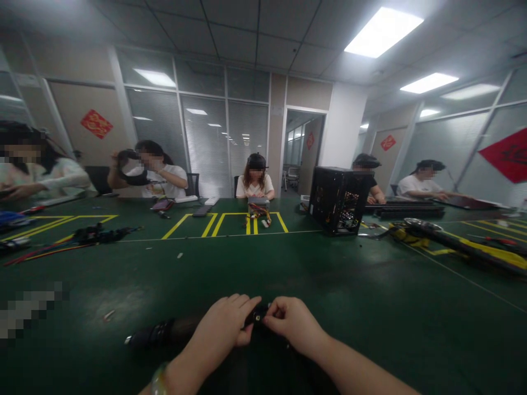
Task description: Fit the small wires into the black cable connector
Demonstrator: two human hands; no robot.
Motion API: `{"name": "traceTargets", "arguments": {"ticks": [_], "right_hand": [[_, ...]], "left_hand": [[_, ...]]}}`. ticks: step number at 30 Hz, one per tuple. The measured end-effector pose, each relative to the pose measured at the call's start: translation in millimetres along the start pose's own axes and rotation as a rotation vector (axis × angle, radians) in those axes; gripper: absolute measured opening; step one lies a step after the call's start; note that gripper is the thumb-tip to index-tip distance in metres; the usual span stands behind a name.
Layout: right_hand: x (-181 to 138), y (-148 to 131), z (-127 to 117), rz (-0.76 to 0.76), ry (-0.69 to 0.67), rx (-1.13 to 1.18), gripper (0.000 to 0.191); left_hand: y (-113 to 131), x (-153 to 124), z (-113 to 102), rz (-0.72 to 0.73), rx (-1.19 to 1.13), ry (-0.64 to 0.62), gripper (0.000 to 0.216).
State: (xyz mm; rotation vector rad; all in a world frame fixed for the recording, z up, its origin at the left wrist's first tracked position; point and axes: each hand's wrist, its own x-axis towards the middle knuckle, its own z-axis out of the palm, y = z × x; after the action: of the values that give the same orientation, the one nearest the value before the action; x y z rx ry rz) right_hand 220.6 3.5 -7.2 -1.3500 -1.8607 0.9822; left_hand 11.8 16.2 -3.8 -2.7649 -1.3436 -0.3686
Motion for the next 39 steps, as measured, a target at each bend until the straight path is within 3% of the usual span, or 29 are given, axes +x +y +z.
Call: {"name": "traceTargets", "arguments": {"ticks": [5,14,20,24,39], "right_hand": [[0,2,-3,0.036,0.002,-0.024,0.01],[3,10,-4,0.01,0.01,-0.082,0.008],[2,5,-6,0.007,-0.008,-0.078,0.009],[0,4,-6,0.031,-0.046,-0.059,0.008],[5,13,-3,0.029,-0.06,0.049,0.009]], "left_hand": [[2,0,-3,0.033,0.013,0.006,0.053],[21,-10,-20,-0.004,-0.152,0.089,0.017],[27,-10,-18,-0.051,-0.22,0.1,0.017],[32,-13,-20,-0.112,-0.236,0.135,0.031],[29,-13,-18,-0.11,-0.304,0.138,0.014]]}}
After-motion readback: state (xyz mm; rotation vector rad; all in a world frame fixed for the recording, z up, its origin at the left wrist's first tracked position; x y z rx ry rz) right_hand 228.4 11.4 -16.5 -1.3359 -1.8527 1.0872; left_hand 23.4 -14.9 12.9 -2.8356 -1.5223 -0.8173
